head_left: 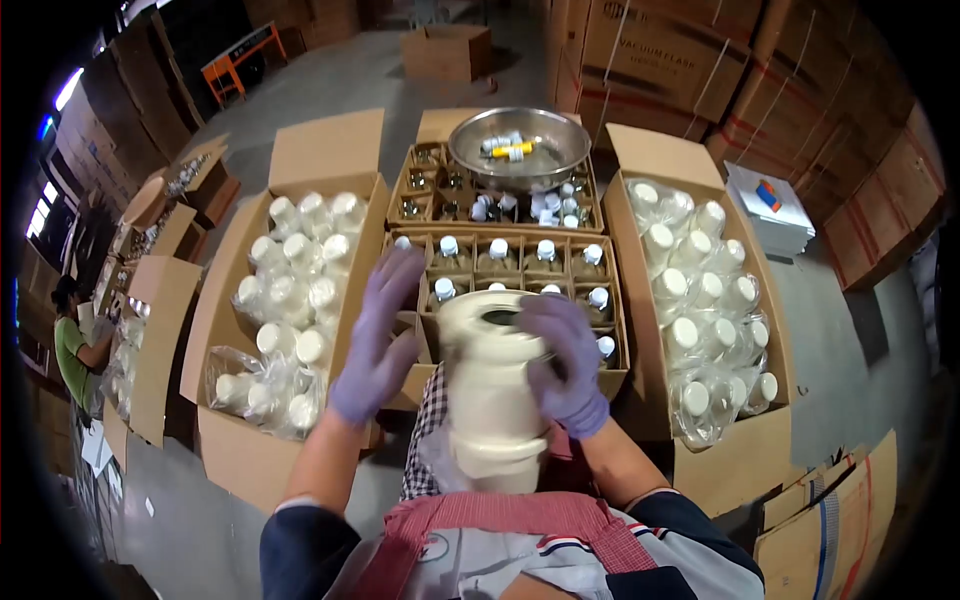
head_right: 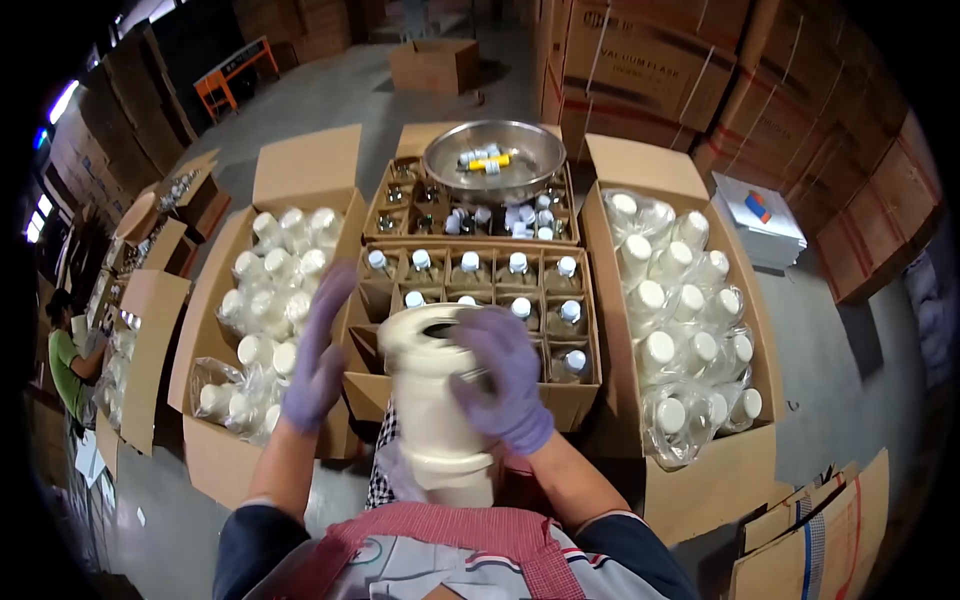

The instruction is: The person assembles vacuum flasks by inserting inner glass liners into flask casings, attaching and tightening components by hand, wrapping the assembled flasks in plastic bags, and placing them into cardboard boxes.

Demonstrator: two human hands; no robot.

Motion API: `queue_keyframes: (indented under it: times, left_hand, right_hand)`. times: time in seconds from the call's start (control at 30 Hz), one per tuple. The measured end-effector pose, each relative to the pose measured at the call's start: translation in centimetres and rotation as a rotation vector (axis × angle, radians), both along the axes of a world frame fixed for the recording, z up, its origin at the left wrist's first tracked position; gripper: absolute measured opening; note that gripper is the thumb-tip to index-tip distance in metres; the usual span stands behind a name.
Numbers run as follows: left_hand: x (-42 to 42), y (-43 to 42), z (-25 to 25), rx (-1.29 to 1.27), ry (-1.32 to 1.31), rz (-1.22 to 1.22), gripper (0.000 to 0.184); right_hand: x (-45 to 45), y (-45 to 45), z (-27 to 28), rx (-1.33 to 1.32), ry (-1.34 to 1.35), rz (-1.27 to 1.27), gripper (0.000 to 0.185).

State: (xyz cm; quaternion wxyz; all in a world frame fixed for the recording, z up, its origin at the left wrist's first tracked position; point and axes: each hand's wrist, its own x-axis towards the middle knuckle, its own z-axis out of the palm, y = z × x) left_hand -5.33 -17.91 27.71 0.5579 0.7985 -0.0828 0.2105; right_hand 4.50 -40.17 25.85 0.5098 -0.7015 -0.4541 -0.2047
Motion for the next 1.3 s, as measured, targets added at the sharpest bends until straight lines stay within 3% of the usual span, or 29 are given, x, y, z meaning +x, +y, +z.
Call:
queue_keyframes:
  times: [0.07, 0.1, 0.13, 0.17, 0.2, 0.27, 0.3, 0.37, 0.43, 0.47, 0.53, 0.57, 0.63, 0.67, 0.7, 0.77, 0.83, 0.87, 0.9, 0.93, 0.97, 1.0, 1.03, 1.07, 1.13, 1.2, 1.27, 1.3]
  left_hand:
    - [4.0, 1.3, -0.4, 0.255, 0.133, -0.31, 0.065]
    - [4.9, 0.8, 0.2, 0.322, 0.031, -0.331, 0.065]
    - [5.6, -0.2, 1.6, 0.386, -0.071, -0.354, 0.065]
    - [6.1, 0.4, 0.8, 0.386, -0.106, -0.345, 0.069]
    - [7.1, 0.7, -0.9, 0.271, -0.104, -0.284, 0.069]
    - [9.7, 2.1, -4.0, 0.12, -0.09, -0.158, 0.07]
    - [9.9, 2.8, -5.4, 0.082, -0.032, -0.099, 0.071]
    - [8.5, 0.5, -2.2, -0.147, 0.151, -0.375, 0.072]
    - [7.6, -1.7, 0.6, -0.318, 0.019, -0.454, 0.074]
    - [8.2, -2.3, 2.5, -0.528, 0.244, -0.109, 0.07]
    - [9.7, -1.0, 1.1, -0.74, 0.482, 0.283, 0.067]
    - [10.5, 1.5, -2.5, -0.371, 0.374, -0.004, 0.074]
    - [12.2, 2.7, -1.9, 0.374, -0.09, -0.348, 0.101]
    - [12.0, 2.8, -2.5, 0.359, -0.084, -0.355, 0.101]
    - [11.6, 2.9, -3.6, 0.288, -0.133, -0.279, 0.099]
    - [14.2, 3.9, -5.2, -0.126, -0.014, -0.281, 0.07]
    - [17.9, 4.9, -7.4, -0.597, 0.19, -0.211, 0.044]
    - [19.9, 6.1, -9.8, -0.598, 0.196, -0.102, 0.034]
    - [21.7, 7.6, -12.6, -0.338, 0.112, 0.07, 0.036]
    - [22.5, 9.8, -16.7, -0.14, 0.255, 0.231, 0.034]
    - [22.3, 11.3, -20.9, 0.238, 0.417, 0.288, 0.034]
    - [21.7, 10.6, -21.5, 0.545, 0.771, 0.261, 0.04]
    - [21.2, 11.1, -28.4, 0.985, 0.733, 0.222, 0.048]
    - [20.8, 10.1, -27.7, 1.255, 0.759, 0.204, 0.05]
    - [21.4, 10.4, -27.1, 1.202, 0.66, 0.187, 0.049]
    - [20.7, 10.2, -24.6, 1.118, 0.584, 0.231, 0.048]
    - [19.7, 9.8, -15.1, 0.873, 0.391, 0.317, 0.042]
    - [18.7, 9.3, -10.4, 0.848, 0.121, 0.339, 0.04]
  right_hand:
    - [2.1, 1.1, -2.2, 0.04, 0.119, 0.125, 0.032]
    - [4.0, 1.4, -3.5, 0.09, 0.198, 0.242, 0.036]
    - [6.4, 0.7, -6.0, 0.14, 0.535, 0.334, 0.039]
    - [8.0, -0.3, -6.3, -0.002, 0.391, 0.189, 0.04]
    - [9.6, -0.6, -6.7, -0.144, 0.245, 0.057, 0.042]
    - [7.7, 0.9, -1.0, -0.101, 0.09, 0.131, 0.052]
    - [8.0, 1.1, -0.9, -0.192, 0.111, 0.219, 0.056]
    - [10.8, 1.6, -4.4, -0.056, 0.609, 0.437, 0.064]
    - [12.7, 2.2, -9.0, -0.088, 0.512, 0.187, 0.067]
    - [12.3, 2.9, -7.9, -0.024, 0.493, 0.104, 0.068]
    - [11.6, 3.0, -4.2, -0.131, 0.3, 0.262, 0.072]
    - [12.3, 3.1, -4.7, -0.155, 0.338, 0.294, 0.074]
    - [14.9, 3.3, -7.2, -0.082, 0.581, 0.347, 0.079]
    - [15.4, 3.5, -8.3, -0.085, 0.595, 0.226, 0.079]
    - [15.8, 3.1, -8.8, -0.1, 0.584, 0.282, 0.077]
    - [16.0, 3.6, -7.4, -0.132, 0.566, 0.394, 0.071]
    - [17.6, 5.1, -8.5, -0.016, 0.474, 0.275, 0.057]
    - [18.5, 5.5, -9.1, 0.116, 0.474, 0.21, 0.05]
    - [19.8, 5.6, -10.0, 0.25, 0.538, 0.166, 0.045]
    - [20.6, 5.3, -11.4, 0.341, 0.779, 0.22, 0.042]
    - [21.4, 5.1, -12.7, 0.463, 1.018, 0.252, 0.039]
    - [22.2, 4.2, -16.0, 0.491, 1.035, 0.225, 0.037]
    - [23.0, 3.4, -19.2, 0.52, 1.05, 0.199, 0.035]
    - [23.0, 2.9, -22.5, 0.723, 1.23, 0.238, 0.037]
    - [21.9, 2.7, -24.8, 0.74, 1.337, -0.076, 0.044]
    - [20.4, 0.5, -23.2, -0.081, 1.249, -0.411, 0.044]
    - [18.4, -0.1, -19.2, -0.405, 0.311, -0.575, 0.039]
    - [17.2, 0.5, -17.4, -0.366, 0.433, -0.488, 0.038]
